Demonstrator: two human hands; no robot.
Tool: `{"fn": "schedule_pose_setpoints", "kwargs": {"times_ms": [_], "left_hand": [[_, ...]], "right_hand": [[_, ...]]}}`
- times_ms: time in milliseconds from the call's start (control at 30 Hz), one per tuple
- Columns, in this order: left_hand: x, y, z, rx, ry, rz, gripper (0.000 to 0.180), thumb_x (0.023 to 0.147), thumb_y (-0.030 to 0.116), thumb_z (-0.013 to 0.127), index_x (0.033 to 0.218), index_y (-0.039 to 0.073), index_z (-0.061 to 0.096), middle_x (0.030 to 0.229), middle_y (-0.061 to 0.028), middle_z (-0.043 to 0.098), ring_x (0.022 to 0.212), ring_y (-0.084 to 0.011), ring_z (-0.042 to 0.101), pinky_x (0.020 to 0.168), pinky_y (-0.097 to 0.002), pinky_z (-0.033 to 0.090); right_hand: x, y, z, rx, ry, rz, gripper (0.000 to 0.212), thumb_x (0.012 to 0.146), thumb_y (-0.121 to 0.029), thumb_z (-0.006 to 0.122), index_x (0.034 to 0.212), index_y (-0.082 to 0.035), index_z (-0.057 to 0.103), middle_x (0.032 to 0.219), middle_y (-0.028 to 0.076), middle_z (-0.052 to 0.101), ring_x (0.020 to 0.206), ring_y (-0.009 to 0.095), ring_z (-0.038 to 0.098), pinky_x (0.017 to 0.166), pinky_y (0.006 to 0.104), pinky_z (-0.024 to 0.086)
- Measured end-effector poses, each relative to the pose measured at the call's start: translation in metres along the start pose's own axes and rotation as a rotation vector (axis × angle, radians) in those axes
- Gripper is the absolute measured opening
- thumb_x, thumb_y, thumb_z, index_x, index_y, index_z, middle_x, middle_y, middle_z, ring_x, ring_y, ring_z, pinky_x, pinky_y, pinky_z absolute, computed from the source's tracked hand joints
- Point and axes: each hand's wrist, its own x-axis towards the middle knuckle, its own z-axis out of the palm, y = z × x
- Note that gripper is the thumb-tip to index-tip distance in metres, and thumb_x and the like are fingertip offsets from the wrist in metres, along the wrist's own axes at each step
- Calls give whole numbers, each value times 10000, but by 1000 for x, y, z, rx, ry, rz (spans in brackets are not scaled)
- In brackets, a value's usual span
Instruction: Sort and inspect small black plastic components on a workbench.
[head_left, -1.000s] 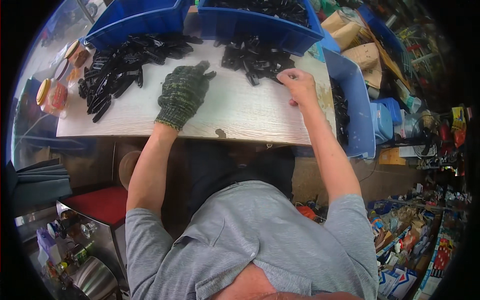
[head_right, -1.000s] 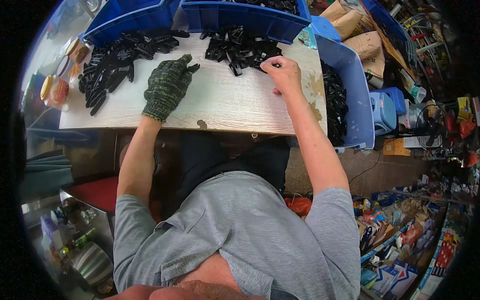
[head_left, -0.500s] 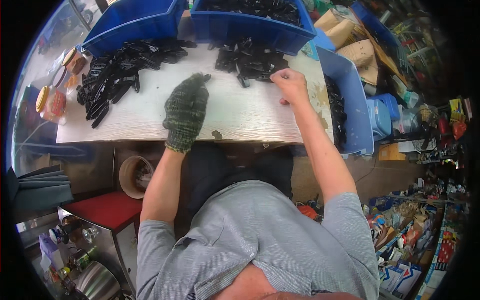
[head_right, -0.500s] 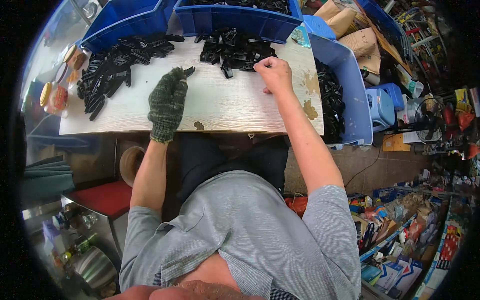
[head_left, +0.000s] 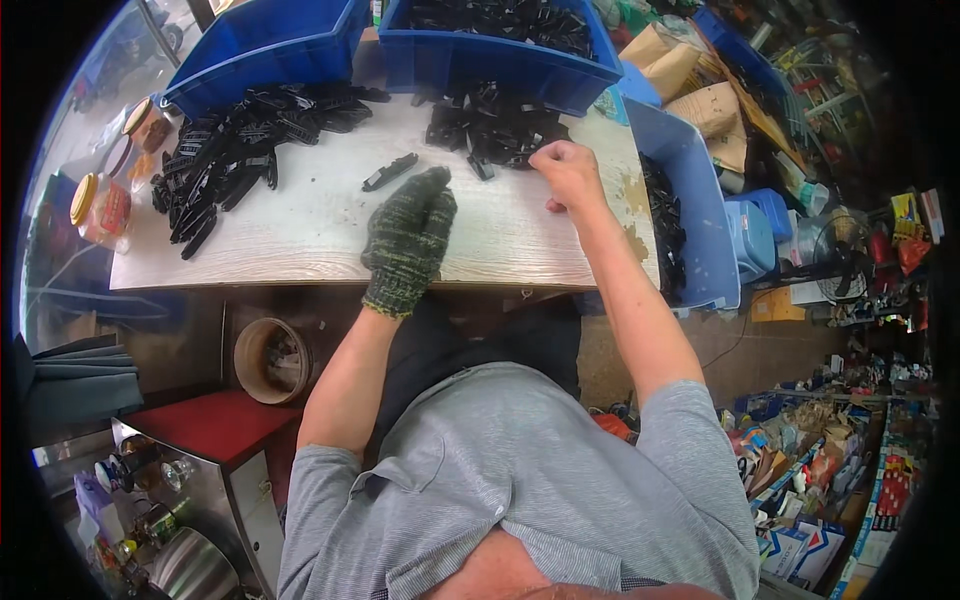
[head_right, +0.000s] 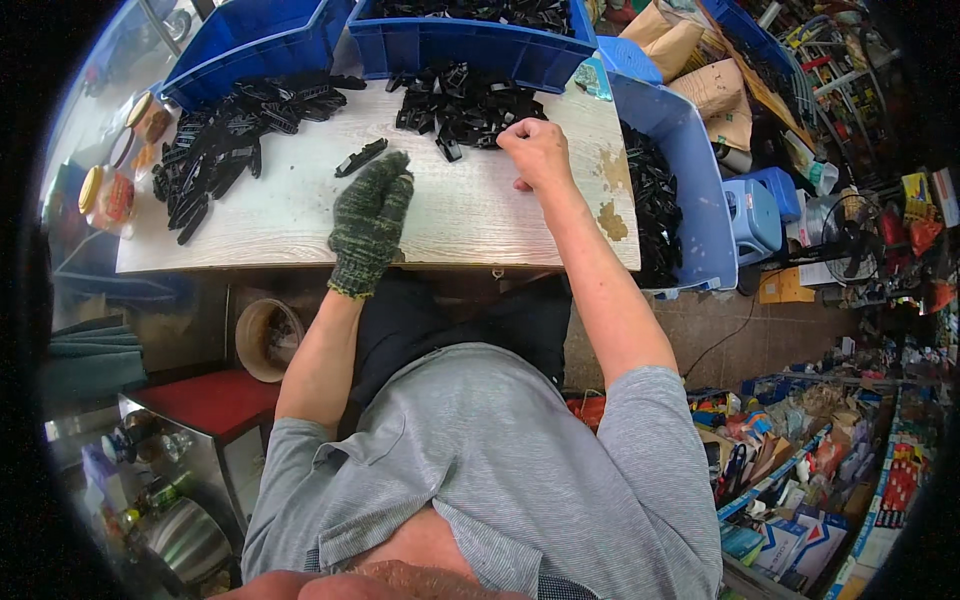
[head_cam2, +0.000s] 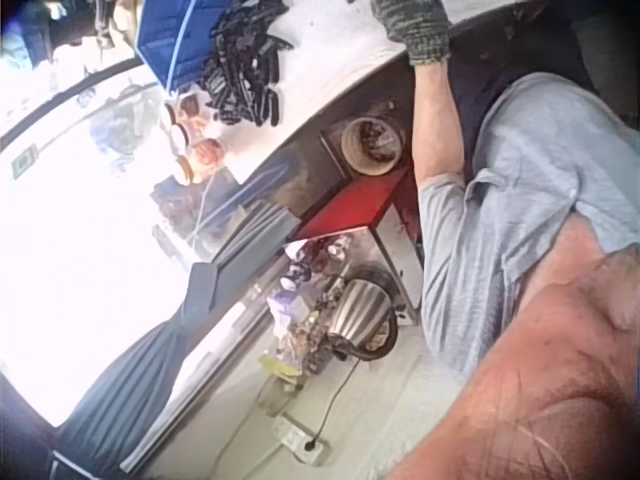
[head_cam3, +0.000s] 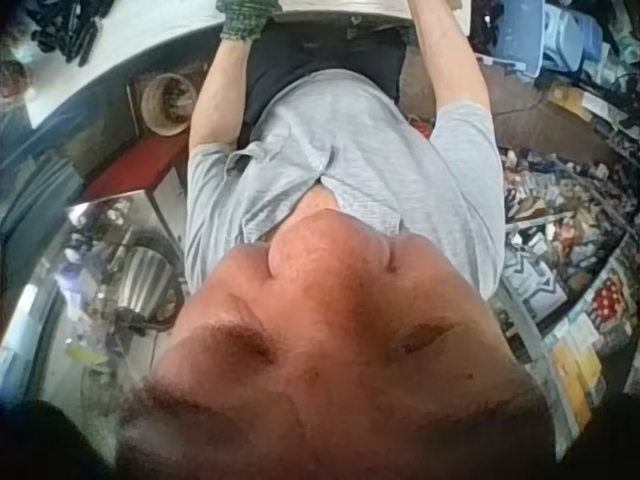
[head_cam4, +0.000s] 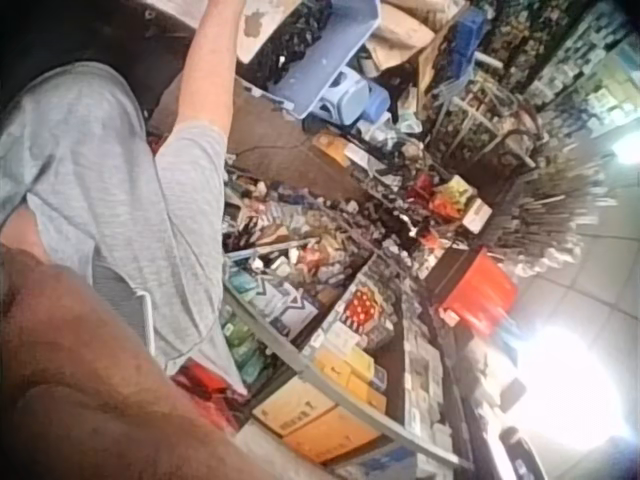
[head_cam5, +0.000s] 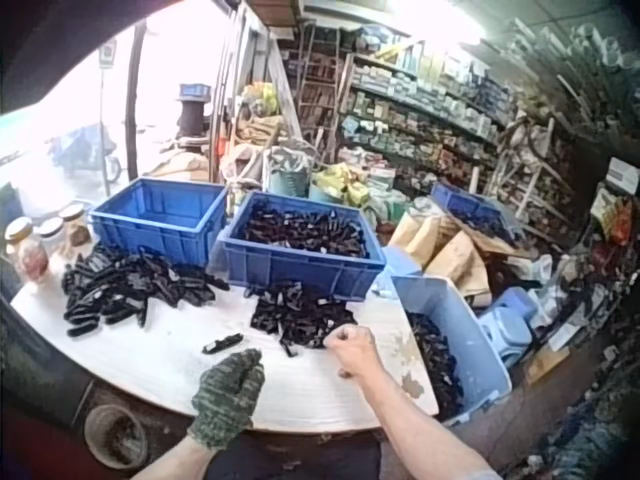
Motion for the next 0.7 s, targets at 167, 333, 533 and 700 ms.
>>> {"fn": "schedule_pose_setpoints", "kwargs": {"times_ms": [167, 333, 533, 700], "left_hand": [[14, 0, 29, -31, -46, -128, 251, 910, 143, 658, 1114, 3, 698, 1062, -166, 722, 998, -249, 692, 888, -357, 533], [47, 11, 51, -237, -362, -436, 239, 934, 184, 659, 1113, 32, 700, 891, -67, 699, 758, -129, 652, 618, -263, 477], [26, -7, 54, -290, -291, -227, 220, 933, 199, 673, 1099, 58, 704, 791, -57, 690, 678, -131, 648, 555, -264, 489], [6, 18, 50, 90, -91, 117, 251, 885, 198, 655, 1104, 84, 698, 925, -144, 707, 814, -275, 677, 770, -375, 536]], "right_hand": [[-13, 8, -5, 192, -19, 6, 159, 869, -184, 686, 886, -28, 659, 610, 11, 532, 431, 106, 476, 414, 293, 460], [-35, 15, 0, 285, -80, -101, 147, 900, -185, 664, 901, -39, 648, 568, -9, 508, 418, 93, 459, 412, 272, 438], [-50, 2, 4, 375, -263, -17, 251, 950, -315, 630, 913, -70, 666, 573, -19, 518, 415, 89, 453, 403, 250, 376], [-60, -9, 20, 376, -297, 38, 353, 965, -396, 602, 790, -90, 606, 555, -23, 466, 435, 94, 452, 401, 290, 405]]}}
